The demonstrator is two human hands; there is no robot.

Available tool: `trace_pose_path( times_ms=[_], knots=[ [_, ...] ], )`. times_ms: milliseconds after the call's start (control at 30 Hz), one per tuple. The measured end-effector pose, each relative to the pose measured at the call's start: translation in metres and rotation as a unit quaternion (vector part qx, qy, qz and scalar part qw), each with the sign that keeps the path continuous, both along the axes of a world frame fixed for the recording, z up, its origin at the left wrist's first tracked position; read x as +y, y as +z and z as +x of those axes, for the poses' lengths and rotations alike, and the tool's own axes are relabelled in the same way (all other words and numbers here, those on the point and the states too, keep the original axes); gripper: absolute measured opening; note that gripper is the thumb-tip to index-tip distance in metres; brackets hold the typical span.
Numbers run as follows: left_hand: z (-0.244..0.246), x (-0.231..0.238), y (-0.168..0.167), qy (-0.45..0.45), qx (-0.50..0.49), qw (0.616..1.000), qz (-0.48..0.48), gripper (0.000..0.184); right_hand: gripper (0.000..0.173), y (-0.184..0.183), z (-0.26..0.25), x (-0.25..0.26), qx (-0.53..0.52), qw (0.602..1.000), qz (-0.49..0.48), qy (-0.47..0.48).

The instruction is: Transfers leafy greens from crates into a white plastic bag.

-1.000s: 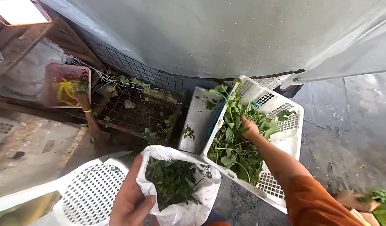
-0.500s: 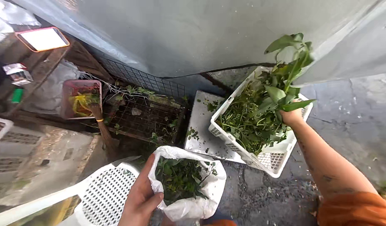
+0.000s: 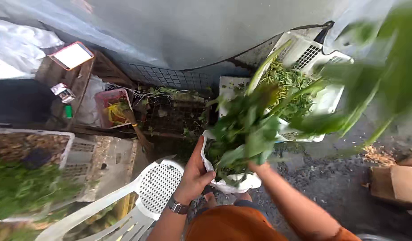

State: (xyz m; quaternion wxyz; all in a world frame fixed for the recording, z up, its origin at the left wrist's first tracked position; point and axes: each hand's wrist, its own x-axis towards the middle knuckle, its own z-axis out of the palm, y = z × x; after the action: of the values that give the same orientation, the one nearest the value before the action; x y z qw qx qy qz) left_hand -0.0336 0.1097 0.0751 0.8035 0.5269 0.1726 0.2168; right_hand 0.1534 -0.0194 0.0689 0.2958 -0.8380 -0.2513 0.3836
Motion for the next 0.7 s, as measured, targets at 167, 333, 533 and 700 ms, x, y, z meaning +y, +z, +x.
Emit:
trace_pose_path(
  times_ms=[167,333,533,700],
  knots=[
    [-0.014,-0.008,0.000,-0.011,-0.005,0.999,0.035,0.113,0.043,-0.159,-0.098,0.021,0.088,0.983,0.097,0.127],
    [-0.033,-0.035,0.001,-0.079,0.035,0.996,0.022,0.105,0.042,-0.236,-0.102,0.060,0.114,0.957,-0.135,0.228],
    [-0.033,-0.067,0.001,-0.163,0.056,0.985,0.001,0.105,0.045,-0.048,-0.073,0.064,0.217,0.967,-0.124,0.039],
    [-0.027,-0.071,0.006,-0.154,0.056,0.987,0.001,0.103,0.044,-0.046,-0.071,0.047,0.232,0.968,-0.084,-0.039]
  ],
)
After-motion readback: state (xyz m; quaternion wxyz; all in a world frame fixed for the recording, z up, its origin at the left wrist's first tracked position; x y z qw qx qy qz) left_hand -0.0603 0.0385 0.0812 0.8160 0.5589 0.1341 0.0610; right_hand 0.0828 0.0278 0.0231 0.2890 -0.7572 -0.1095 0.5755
